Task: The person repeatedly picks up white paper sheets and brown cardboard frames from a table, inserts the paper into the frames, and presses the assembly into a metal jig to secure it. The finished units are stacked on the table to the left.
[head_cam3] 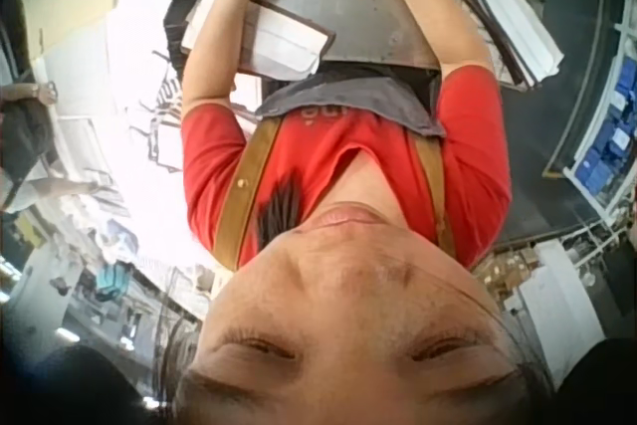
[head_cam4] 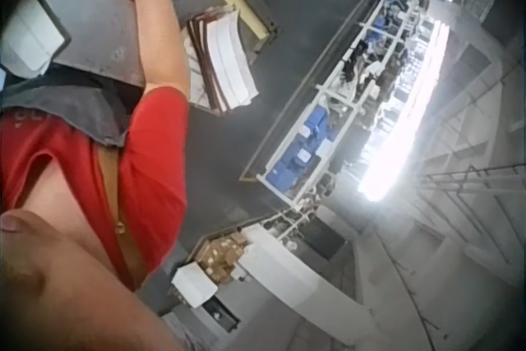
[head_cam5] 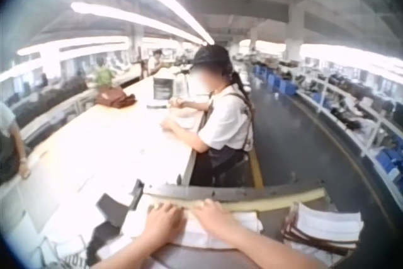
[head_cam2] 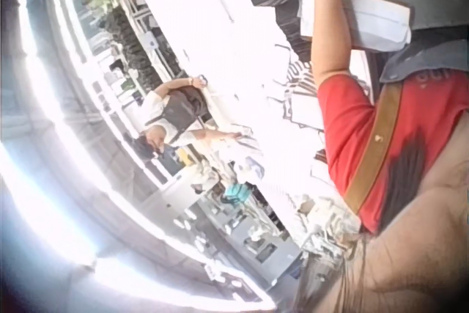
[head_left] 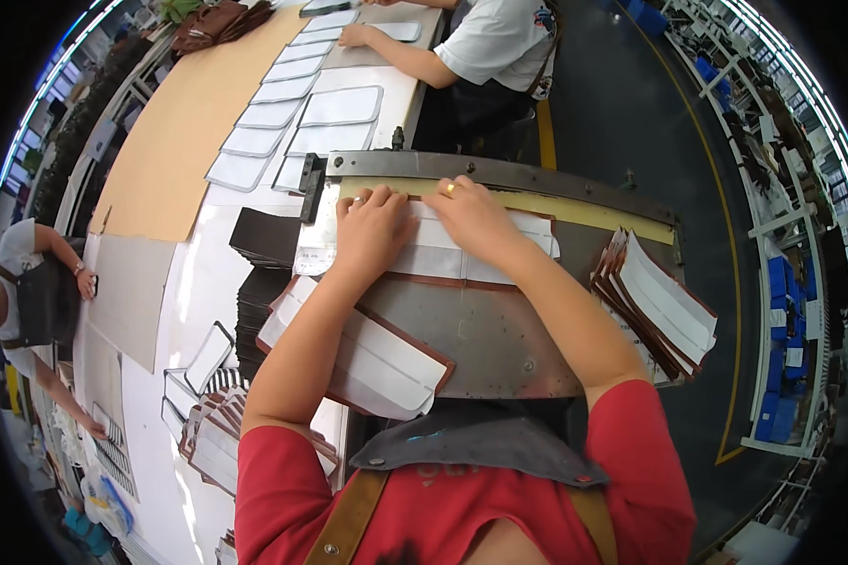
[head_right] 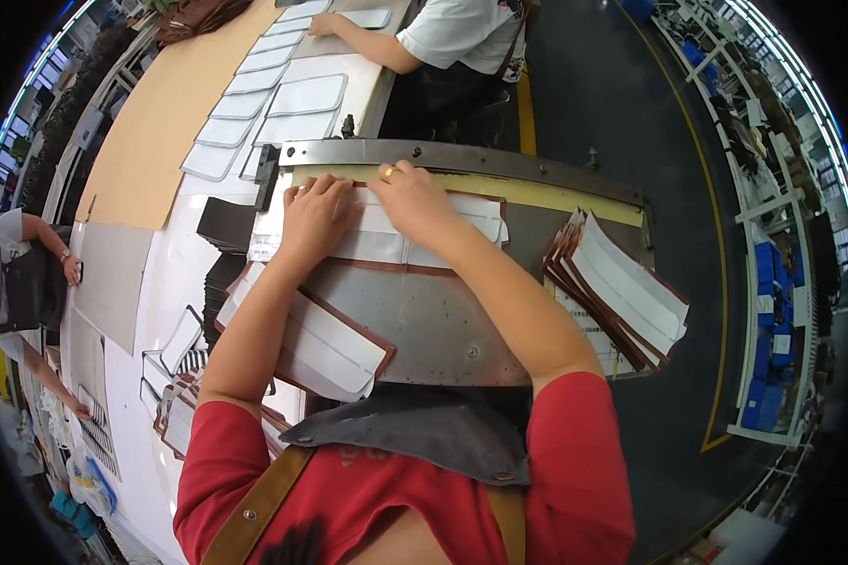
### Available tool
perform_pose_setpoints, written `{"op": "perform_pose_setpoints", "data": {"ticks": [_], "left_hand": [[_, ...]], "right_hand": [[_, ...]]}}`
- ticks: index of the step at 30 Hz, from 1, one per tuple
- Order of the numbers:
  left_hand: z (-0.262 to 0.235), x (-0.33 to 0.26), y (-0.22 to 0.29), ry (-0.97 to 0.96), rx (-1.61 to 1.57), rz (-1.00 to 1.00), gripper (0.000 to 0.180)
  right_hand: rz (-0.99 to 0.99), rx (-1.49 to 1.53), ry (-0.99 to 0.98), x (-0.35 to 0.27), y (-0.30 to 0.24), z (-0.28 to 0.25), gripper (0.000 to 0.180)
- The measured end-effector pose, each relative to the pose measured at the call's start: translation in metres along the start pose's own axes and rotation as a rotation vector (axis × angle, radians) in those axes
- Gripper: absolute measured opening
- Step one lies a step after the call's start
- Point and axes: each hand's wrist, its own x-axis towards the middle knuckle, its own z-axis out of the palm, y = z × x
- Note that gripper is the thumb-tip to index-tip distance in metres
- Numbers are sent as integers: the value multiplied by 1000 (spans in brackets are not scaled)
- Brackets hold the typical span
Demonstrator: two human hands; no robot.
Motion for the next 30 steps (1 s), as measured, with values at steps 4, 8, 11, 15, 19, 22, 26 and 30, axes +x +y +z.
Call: {"op": "perform_pose_setpoints", "data": {"ticks": [4, 8, 11, 15, 19, 22, 26, 30], "left_hand": [[0, -6, 7, 4, 101, 5, 25], [-2, -7, 9, 15, 131, 21, 25], [3, -2, 13, 70, 141, 76, 27], [-8, 3, 23, 212, 16, 88, 32], [-26, 1, 45, 272, -193, 234, 33], [-12, -4, 52, 95, -146, 244, 33], [-2, -10, 40, -87, -48, 184, 29], [-22, -6, 39, -277, 9, 94, 28]], "right_hand": [[158, -139, 42, -55, 17, -36, 11], [275, -174, -24, -70, 29, -59, 16], [136, -51, 152, -50, 28, -40, 20], [440, 294, -160, -30, 14, -51, 20], [666, 1030, 384, -42, 14, -63, 15], [759, 1049, 13, -61, -6, -60, 25], [671, 1020, -768, -69, -33, -90, 35], [614, 637, -150, -71, -6, -79, 27]]}}
